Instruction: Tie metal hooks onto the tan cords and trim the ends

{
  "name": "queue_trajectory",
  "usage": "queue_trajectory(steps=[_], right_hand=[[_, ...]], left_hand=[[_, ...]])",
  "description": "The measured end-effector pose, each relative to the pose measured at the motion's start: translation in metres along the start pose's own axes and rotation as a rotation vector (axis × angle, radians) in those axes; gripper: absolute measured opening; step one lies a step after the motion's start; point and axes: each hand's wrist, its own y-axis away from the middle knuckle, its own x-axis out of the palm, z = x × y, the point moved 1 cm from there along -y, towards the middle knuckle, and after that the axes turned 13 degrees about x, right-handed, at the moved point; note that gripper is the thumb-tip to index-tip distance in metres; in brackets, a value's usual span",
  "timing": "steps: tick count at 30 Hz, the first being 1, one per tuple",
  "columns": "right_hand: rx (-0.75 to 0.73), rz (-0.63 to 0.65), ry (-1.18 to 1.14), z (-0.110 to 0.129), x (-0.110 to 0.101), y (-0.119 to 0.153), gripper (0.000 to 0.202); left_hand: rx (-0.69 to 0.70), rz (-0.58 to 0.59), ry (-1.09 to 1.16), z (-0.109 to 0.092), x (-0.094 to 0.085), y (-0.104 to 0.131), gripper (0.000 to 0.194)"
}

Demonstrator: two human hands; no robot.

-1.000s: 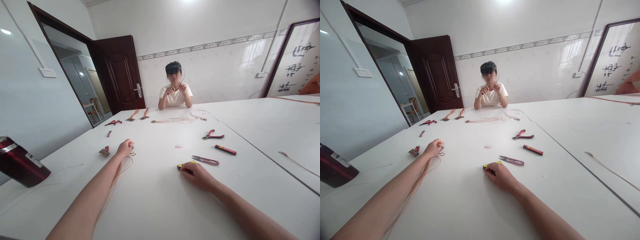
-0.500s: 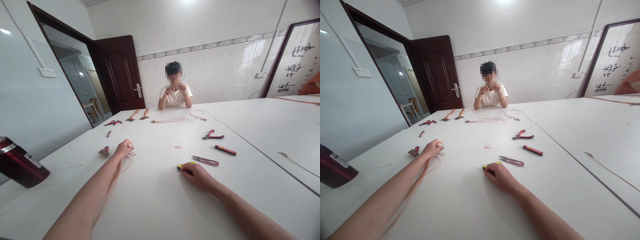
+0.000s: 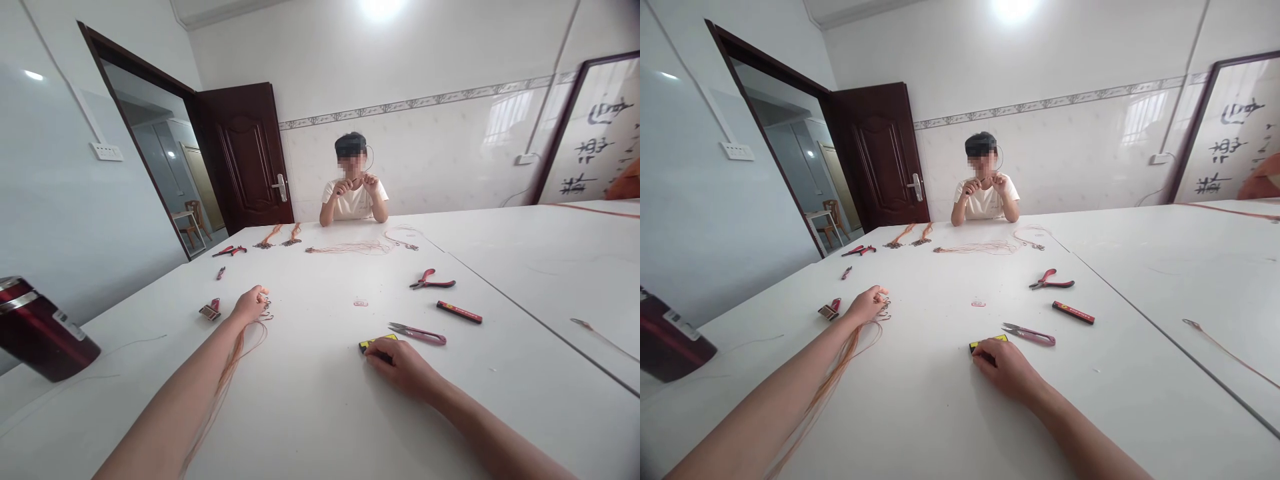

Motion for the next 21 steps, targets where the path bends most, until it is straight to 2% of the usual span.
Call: queue_trajectory(steps=[7,11,15,18,21], right_hand=[[-0.009,-0.012,-0.029,-0.002,0.0,-0.001,0.021],[-0.018,-0.009,-0.037,-0.002,-0.001,-0.001,0.022],[-0.015,-0.016,-0.048,-0.001,-0.001,0.0,0.021],[0.014,-0.034,-0.088,-0.002,-0.001,0.0,0.021],[0.079,-0.069,-0.191,-0.003,-0.002,0.0,0.019]], left_hand=[[-0.098,-0.147,0.235,-0.008,-0.001,0.002,0.028],[-0.099,-0.241,0.358,-0.028,-0.007,0.006,0.029],[-0.013,-0.263,0.496,-0.073,-0.001,0.013,0.03],[0.097,-0.175,0.637,-0.123,0.021,0.029,0.032],[0.208,-0.049,0.743,-0.173,0.045,0.057,0.032]])
